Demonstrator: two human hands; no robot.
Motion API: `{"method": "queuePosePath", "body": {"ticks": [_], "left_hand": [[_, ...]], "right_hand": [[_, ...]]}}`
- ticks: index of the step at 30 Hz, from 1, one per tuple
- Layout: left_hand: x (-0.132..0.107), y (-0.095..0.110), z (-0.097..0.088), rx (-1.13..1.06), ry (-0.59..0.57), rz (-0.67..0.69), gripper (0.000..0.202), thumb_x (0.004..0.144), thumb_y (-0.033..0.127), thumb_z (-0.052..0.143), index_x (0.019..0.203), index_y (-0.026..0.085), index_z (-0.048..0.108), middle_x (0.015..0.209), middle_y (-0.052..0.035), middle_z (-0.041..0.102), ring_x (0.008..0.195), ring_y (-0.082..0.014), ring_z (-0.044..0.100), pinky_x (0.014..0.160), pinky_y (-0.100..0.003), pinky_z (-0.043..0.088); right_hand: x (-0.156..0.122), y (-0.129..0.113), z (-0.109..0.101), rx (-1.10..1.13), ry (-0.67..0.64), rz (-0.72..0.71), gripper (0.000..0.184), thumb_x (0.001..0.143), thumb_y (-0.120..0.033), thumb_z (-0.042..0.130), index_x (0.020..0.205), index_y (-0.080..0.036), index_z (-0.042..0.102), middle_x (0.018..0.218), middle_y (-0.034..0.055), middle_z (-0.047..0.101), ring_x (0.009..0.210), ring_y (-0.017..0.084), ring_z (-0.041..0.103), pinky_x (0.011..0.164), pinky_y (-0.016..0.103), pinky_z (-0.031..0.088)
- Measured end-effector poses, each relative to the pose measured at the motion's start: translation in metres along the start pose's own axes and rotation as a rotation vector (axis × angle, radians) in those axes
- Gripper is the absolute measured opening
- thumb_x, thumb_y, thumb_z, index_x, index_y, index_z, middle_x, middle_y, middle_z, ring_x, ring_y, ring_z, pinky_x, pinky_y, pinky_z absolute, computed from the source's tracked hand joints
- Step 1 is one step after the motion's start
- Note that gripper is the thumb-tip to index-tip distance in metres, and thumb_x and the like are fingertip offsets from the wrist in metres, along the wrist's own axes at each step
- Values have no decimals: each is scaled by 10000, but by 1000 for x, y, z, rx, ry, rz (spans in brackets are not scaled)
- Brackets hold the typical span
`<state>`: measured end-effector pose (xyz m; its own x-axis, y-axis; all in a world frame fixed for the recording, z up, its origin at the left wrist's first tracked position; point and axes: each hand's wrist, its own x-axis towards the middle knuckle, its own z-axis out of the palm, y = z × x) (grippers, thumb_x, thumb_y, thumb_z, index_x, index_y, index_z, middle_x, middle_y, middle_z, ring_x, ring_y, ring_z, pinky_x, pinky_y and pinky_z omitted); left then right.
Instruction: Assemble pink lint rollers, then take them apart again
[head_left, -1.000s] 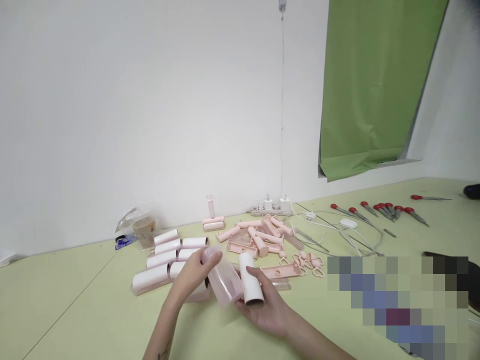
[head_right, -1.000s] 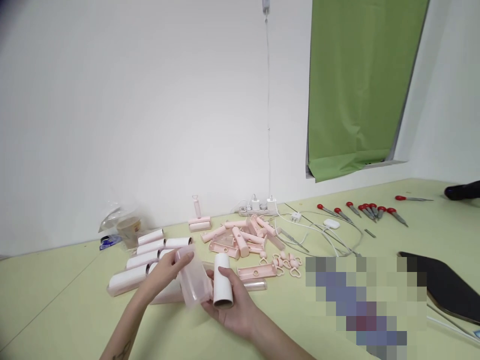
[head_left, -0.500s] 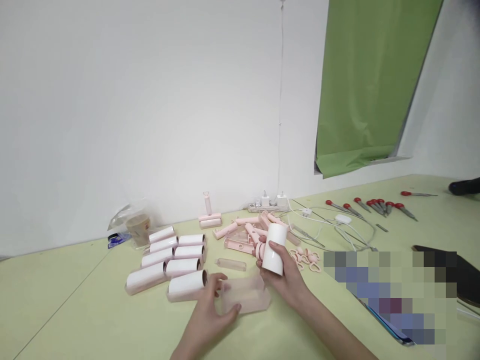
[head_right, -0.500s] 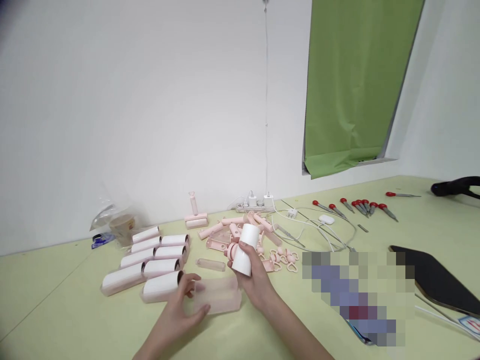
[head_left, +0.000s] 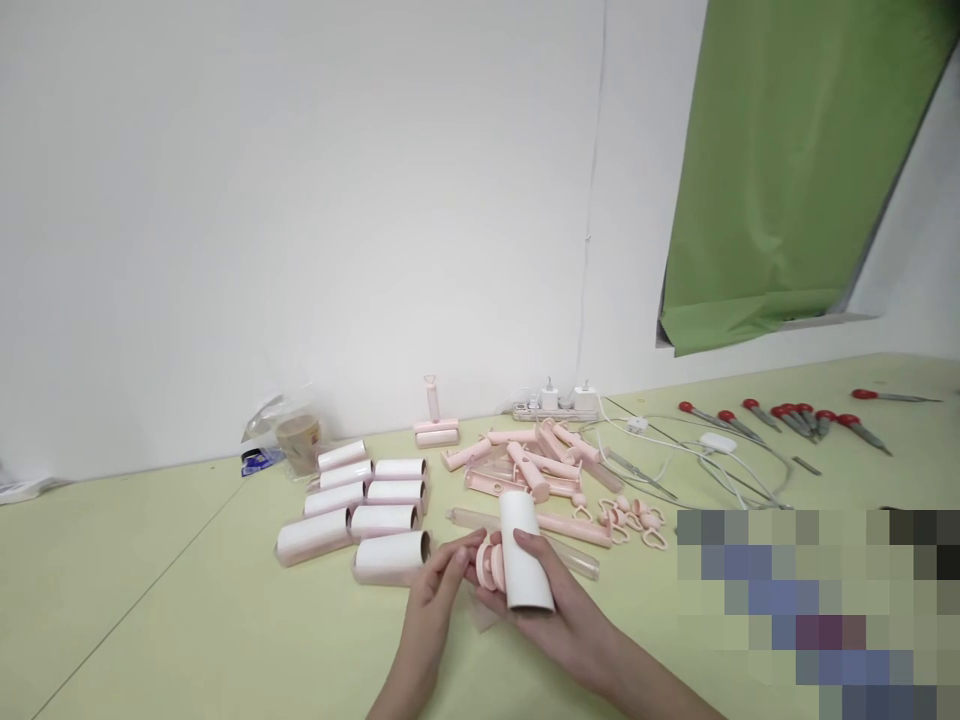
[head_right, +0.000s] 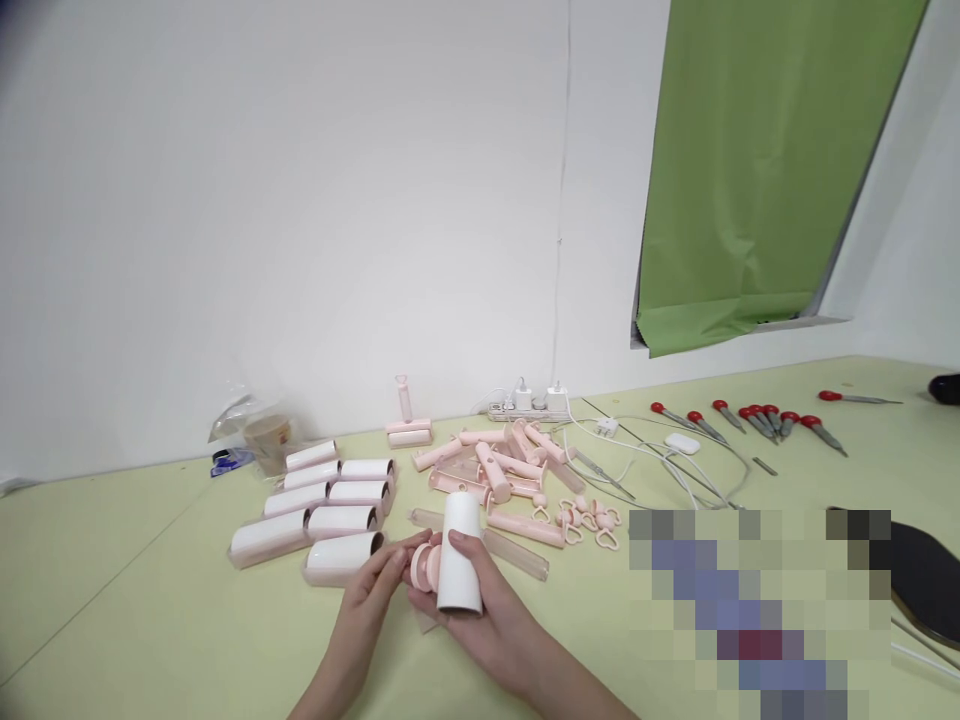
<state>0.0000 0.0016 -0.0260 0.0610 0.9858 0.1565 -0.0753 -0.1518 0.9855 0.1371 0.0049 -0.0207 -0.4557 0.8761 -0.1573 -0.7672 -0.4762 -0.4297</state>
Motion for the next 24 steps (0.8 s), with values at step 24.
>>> {"method": "queuePosePath", "body": {"ticks": [24], "left_hand": [[-6,7,-2,-117,107,17,334,731,410,559,949,174,650,1057,-94,629,1000,-255,538,819,-312,445]], "right_hand": [[-12,4,4,-583,-235,267,221,682,-306,558,809,-128,526,602,11,562,538,108,544,394,169,446]]}}
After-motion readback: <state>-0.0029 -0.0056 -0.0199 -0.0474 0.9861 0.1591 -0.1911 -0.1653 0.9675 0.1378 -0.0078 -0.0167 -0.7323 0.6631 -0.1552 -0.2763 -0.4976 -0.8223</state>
